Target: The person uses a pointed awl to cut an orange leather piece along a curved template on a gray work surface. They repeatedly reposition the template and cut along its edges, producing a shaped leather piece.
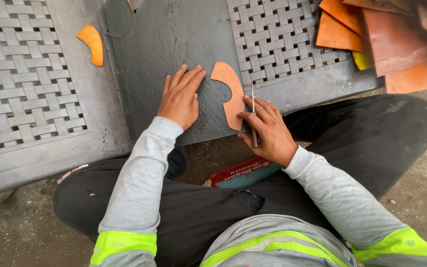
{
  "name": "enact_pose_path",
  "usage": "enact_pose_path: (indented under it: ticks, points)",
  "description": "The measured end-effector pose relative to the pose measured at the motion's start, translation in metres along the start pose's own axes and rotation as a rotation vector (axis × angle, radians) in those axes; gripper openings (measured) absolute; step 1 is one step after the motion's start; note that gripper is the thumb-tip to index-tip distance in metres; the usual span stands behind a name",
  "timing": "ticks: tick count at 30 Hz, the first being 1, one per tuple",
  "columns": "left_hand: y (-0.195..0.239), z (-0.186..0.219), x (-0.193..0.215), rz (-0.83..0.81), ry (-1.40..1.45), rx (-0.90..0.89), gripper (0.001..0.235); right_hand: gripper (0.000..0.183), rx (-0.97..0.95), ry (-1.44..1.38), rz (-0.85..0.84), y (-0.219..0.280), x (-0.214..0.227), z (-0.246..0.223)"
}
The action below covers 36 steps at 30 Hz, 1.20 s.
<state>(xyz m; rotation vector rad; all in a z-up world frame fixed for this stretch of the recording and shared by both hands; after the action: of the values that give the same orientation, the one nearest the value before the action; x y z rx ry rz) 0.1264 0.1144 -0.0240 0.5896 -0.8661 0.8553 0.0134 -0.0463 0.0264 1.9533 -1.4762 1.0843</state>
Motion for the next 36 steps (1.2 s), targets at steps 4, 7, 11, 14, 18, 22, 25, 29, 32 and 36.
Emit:
enact_pose_path:
  ticks: [4,7,11,14,18,22,25,29,32,36]
  points:
    - [-0.014,0.009,-0.007,-0.061,-0.015,-0.012,0.067,0.053,-0.002,0.009,0.011,0.000,-0.002,0.000]
    - [-0.016,0.005,-0.011,-0.108,-0.009,0.015,0.070,0.052,-0.003,0.041,-0.001,-0.001,-0.006,-0.001]
    - [-0.018,-0.001,-0.015,-0.136,-0.009,0.043,0.067,0.054,-0.020,0.041,-0.002,-0.003,-0.009,0.000]
    - [-0.018,0.000,-0.016,-0.140,-0.011,0.040,0.066,0.056,-0.048,0.017,0.026,-0.003,-0.010,0.003]
    - [-0.017,0.001,-0.015,-0.149,-0.014,0.046,0.062,0.050,-0.056,0.034,0.053,-0.003,-0.011,0.004]
    - [-0.016,0.000,-0.014,-0.149,-0.004,0.048,0.060,0.043,-0.040,0.061,0.050,0.000,-0.013,0.005]
    - [-0.013,-0.002,-0.012,-0.144,0.003,0.046,0.060,0.042,-0.034,0.066,0.039,0.000,-0.015,0.005]
    - [-0.012,-0.003,-0.011,-0.146,0.009,0.042,0.060,0.041,-0.031,0.060,0.023,0.002,-0.017,0.004]
    - [-0.012,-0.003,-0.012,-0.151,0.011,0.040,0.059,0.040,-0.023,0.051,0.011,0.003,-0.017,0.003]
    - [-0.012,-0.003,-0.012,-0.160,0.012,0.036,0.059,0.040,-0.019,0.034,0.004,0.003,-0.016,0.001]
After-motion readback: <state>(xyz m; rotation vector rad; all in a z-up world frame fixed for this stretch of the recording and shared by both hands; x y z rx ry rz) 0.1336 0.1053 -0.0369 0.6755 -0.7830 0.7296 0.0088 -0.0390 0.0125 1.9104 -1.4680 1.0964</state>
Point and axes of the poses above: each hand's wrist, its own y-axis away from the middle knuckle, its own x-axis out of the back of the hand, z = x × y, the point moved 10 cm from there along -y, towards the middle knuckle, and after that the axes turned 1 degree about -z, right-handed, at the moved point
